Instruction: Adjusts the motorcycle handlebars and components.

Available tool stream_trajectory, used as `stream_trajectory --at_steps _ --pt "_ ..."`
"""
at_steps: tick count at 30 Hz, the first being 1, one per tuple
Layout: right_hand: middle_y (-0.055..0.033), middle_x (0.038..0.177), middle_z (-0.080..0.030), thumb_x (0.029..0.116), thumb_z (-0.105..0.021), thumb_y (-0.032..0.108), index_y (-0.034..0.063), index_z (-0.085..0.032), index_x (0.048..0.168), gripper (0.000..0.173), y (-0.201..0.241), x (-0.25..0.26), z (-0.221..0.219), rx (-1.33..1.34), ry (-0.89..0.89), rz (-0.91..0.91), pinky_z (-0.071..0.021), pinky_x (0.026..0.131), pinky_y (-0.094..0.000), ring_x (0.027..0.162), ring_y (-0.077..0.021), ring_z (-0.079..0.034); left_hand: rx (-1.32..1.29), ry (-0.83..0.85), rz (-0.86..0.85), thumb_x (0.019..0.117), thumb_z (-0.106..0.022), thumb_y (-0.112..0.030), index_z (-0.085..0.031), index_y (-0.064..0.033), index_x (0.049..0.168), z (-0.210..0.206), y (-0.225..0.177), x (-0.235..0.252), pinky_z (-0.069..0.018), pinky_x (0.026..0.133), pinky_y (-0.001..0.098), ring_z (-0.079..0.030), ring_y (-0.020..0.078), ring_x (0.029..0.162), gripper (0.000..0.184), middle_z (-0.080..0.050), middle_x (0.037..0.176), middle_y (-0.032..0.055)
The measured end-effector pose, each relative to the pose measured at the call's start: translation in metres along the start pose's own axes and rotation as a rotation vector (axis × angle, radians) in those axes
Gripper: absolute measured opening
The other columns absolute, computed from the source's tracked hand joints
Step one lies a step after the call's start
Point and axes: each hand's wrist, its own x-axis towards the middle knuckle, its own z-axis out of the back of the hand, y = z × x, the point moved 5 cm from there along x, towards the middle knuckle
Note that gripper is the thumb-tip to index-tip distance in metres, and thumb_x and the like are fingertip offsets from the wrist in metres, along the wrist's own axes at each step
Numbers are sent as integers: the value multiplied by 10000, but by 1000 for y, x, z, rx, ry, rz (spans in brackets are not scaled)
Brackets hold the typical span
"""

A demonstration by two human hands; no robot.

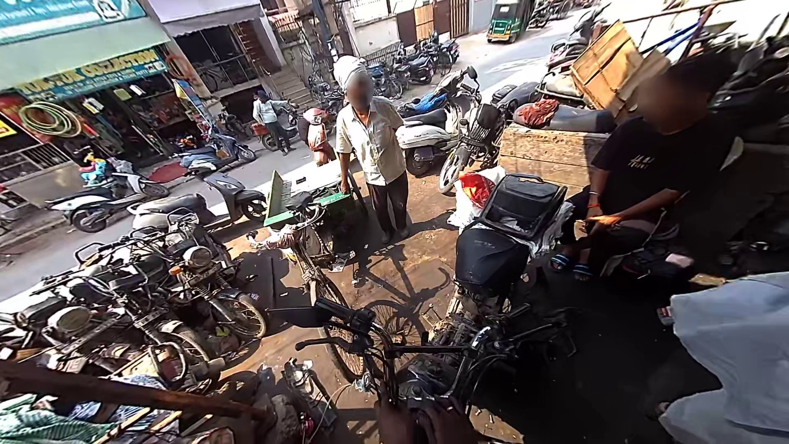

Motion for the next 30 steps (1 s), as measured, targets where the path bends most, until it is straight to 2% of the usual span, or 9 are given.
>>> stream_trajectory --at_steps 1,4,8,11,14,17,20,25,30 --pt "56 1313 -715 1089 -285 526 235 -717 1276 554 -6 -2 -2 16 -1 9 -344 1217 -449 1343 -175 -587 7 6 11 975 -623 -132 -425 -120 1578 -1 0 -2 -541 970 560 -648 404 1147 635 -610 1330 256" --pt "60 1253 -743 1056 -369 566 236 -763 1204 535 -17 1 -3 123 -89 -8 -431 1165 -407 1307 -161 -616 14 6 21 979 -612 -140 -436 -129 1573 -2 -4 -1 -540 972 556 -647 395 1157 620 -611 1330 246" --pt "35 1254 -744 1004 -459 625 218 -786 1157 544 -17 0 0 217 -71 -131 -452 1149 -426 1302 -161 -620 5 -3 22 970 -623 -143 -428 -140 1580 0 -2 -1 -541 963 569 -648 404 1153 640 -615 1329 253" --pt "5 1240 -750 979 -486 654 205 -790 1152 569 -18 1 1 236 -75 -171 -484 1113 -444 1267 -181 -647 -16 -17 -9 954 -623 -130 -425 -102 1576 -2 -2 -1 -532 973 572 -641 421 1156 653 -612 1319 280" --pt "-30 1199 -763 973 -538 604 177 -793 1154 529 -20 -3 5 292 -92 -229 -538 1041 -483 1166 -206 -703 11 9 8 972 -603 -154 -438 -110 1569 -1 -2 -4 -531 987 571 -636 415 1181 621 -585 1371 275" --pt "-85 1044 -788 1018 -501 481 130 -799 1099 468 -20 -6 8 340 -128 -332 -570 927 -541 999 -268 -750 2 21 9 971 -606 -149 -468 -95 1548 1 -4 -6 -527 987 566 -633 408 1179 596 -585 1367 273" --pt "-108 1023 -789 1033 -485 449 100 -797 1088 472 -18 -8 8 359 -164 -325 -571 918 -547 989 -289 -753 15 62 -2 986 -588 -151 -466 -57 1534 9 -11 -11 -513 1017 549 -633 397 1204 569 -585 1393 266" --pt "-115 940 -789 1026 -517 401 85 -806 1027 428 -18 -12 6 375 -239 -356 -582 870 -544 908 -282 -763 4 37 32 965 -611 -132 -450 -81 1553 11 -10 -14 -506 1033 527 -633 367 1204 612 -597 1384 242" --pt "-110 917 -789 1027 -515 399 97 -809 1025 422 -18 -11 6 366 -233 -384 -588 842 -534 882 -281 -764 25 8 29 971 -612 -162 -406 -123 1588 4 2 -6 -529 980 571 -638 413 1177 652 -591 1363 273"
